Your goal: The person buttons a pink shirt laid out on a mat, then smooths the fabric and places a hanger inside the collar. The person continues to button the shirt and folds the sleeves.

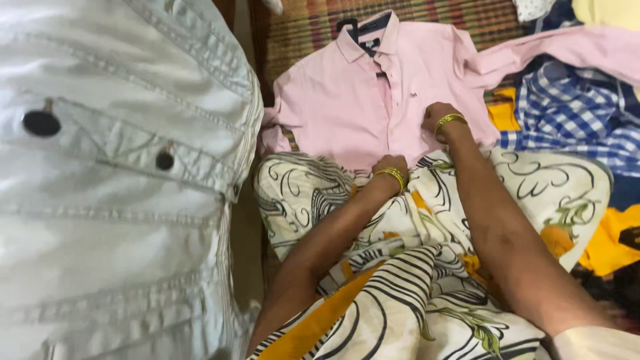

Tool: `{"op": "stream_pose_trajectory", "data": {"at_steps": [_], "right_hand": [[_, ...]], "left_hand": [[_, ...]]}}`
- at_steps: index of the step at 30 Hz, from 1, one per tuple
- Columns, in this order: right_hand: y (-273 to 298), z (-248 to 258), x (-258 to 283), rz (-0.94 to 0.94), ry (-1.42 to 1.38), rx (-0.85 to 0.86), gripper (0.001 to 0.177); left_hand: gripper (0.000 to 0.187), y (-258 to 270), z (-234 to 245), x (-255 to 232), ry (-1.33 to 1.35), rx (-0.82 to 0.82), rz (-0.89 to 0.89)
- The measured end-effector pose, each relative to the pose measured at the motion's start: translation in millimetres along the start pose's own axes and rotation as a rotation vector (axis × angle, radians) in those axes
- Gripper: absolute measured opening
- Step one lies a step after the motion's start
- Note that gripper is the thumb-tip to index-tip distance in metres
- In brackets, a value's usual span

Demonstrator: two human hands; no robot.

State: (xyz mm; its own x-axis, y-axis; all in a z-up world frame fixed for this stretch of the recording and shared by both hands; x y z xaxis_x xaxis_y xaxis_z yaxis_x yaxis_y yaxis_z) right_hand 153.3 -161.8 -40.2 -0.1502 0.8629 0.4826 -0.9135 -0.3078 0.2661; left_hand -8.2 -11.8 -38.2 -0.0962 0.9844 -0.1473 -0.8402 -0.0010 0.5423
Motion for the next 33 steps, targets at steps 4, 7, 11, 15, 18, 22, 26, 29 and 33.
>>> {"op": "stream_pose_trajectory", "data": {"at_steps": [4,7,11,15,18,22,26,29,33], "right_hand": [[21.3,-10.5,8.9,-0.086,0.142,0.222,0.034],[20.3,-8.4,18.9,0.034,0.135,0.108,0.032],[13.1,-11.4,45.1,0.352,-0.357,-0.186,0.029],[13.3,-33.5,69.7,0.243,-0.489,-0.166,0.023],[27.8,-25.5,85.7,0.164,-0.285,-0.248,0.022],[46.9,-9.2,117.8,0.064,-0.202,-0.175,0.030],[47.1,-5.3,125.0,0.013,-0.147,-0.186,0.027],[31.2,-13.6,117.9,-0.043,-0.062,-0.120,0.024],[1.8,-26.3,90.5,-0.023,-0.189,-0.187,0.023]], "left_hand": [[0.039,-20.6,-49.5,1.0,-0.157,0.129,-0.190],[0.040,-26.2,-56.4,4.4,-0.148,0.117,-0.261],[0.052,-44.5,-41.7,10.9,-0.146,0.103,-0.391],[0.027,-89.8,24.1,55.3,0.057,-0.176,-0.124],[0.020,-81.0,48.3,72.3,0.348,-0.505,0.042],[0.023,-56.9,69.6,60.6,0.328,-0.593,0.045],[0.031,-46.6,81.5,55.2,0.283,-0.577,0.073],[0.030,-48.4,86.5,54.3,0.255,-0.544,0.081],[0.028,-50.7,81.0,58.1,0.271,-0.643,0.032]]}}
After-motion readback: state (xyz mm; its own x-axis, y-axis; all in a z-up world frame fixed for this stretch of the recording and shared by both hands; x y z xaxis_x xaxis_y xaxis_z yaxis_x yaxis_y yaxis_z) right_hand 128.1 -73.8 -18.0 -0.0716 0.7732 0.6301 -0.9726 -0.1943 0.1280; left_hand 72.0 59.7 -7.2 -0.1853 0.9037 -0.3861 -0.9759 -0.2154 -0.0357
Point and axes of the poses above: each hand's wrist, its own y-axis away from the middle knuckle, its own z-axis out of the back of the hand, x = y × z, the point moved 1 cm from there along -y, towards the middle knuckle, and after that the axes turned 10 degrees about -y, right-handed, at the moved point
